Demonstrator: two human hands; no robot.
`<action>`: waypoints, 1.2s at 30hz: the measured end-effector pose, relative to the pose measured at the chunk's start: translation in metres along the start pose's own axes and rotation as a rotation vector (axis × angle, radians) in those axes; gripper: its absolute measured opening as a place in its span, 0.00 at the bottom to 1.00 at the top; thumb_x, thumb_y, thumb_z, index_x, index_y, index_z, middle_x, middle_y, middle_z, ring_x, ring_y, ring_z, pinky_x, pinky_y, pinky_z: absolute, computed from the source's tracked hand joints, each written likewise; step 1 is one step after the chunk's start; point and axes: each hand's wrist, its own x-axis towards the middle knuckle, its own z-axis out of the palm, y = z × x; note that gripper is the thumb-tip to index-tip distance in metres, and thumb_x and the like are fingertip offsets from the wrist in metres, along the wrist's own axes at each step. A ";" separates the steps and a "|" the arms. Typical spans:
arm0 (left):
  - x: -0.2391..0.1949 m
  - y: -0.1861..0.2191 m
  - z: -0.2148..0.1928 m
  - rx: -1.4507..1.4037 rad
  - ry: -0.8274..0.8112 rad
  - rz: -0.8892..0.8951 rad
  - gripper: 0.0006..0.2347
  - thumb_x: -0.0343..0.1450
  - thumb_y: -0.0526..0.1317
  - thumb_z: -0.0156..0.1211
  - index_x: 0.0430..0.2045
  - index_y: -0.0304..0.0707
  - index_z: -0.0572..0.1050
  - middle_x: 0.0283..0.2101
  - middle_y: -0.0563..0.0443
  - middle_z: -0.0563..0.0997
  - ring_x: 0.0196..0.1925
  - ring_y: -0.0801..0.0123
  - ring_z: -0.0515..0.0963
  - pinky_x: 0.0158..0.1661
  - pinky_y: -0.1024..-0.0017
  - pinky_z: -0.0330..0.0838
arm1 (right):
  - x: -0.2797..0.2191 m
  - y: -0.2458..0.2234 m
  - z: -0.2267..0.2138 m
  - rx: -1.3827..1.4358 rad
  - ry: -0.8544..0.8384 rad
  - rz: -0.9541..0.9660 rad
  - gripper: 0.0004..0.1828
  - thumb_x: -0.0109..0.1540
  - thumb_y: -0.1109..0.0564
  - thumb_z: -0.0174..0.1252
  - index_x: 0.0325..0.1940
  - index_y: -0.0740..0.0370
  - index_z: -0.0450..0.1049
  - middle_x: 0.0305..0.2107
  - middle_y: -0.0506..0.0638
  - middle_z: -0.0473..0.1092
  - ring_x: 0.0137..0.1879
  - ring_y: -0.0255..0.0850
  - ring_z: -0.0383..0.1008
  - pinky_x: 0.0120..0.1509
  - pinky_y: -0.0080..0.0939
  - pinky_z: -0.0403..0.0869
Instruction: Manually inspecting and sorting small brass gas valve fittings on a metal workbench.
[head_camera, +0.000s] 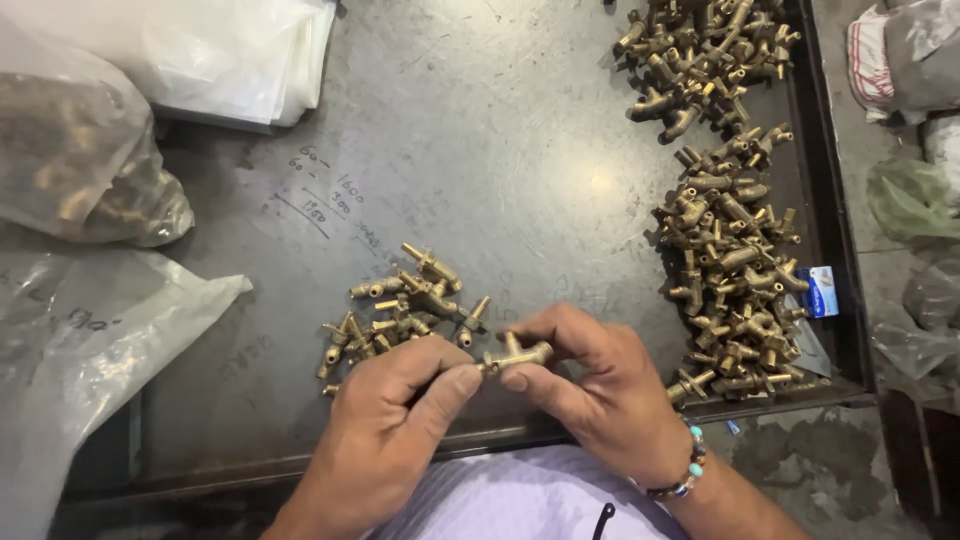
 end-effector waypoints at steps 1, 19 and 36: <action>0.001 0.002 0.000 0.001 -0.003 0.002 0.08 0.75 0.38 0.57 0.29 0.32 0.78 0.24 0.54 0.74 0.27 0.74 0.72 0.29 0.70 0.69 | 0.000 0.001 -0.001 -0.001 0.004 -0.001 0.16 0.62 0.54 0.66 0.51 0.64 0.76 0.32 0.46 0.78 0.36 0.31 0.77 0.41 0.32 0.77; -0.014 0.001 -0.019 0.584 0.150 0.501 0.06 0.67 0.34 0.68 0.32 0.34 0.78 0.26 0.47 0.78 0.25 0.58 0.80 0.26 0.63 0.73 | 0.012 0.012 -0.057 -0.472 0.310 0.115 0.10 0.60 0.50 0.65 0.41 0.57 0.80 0.31 0.42 0.77 0.33 0.31 0.76 0.34 0.35 0.76; -0.027 0.002 -0.052 0.742 0.581 0.109 0.10 0.68 0.44 0.66 0.28 0.35 0.80 0.28 0.45 0.82 0.28 0.55 0.82 0.29 0.62 0.72 | 0.063 0.019 -0.127 -1.198 0.165 0.171 0.12 0.63 0.45 0.65 0.44 0.53 0.81 0.36 0.54 0.78 0.42 0.52 0.78 0.42 0.51 0.75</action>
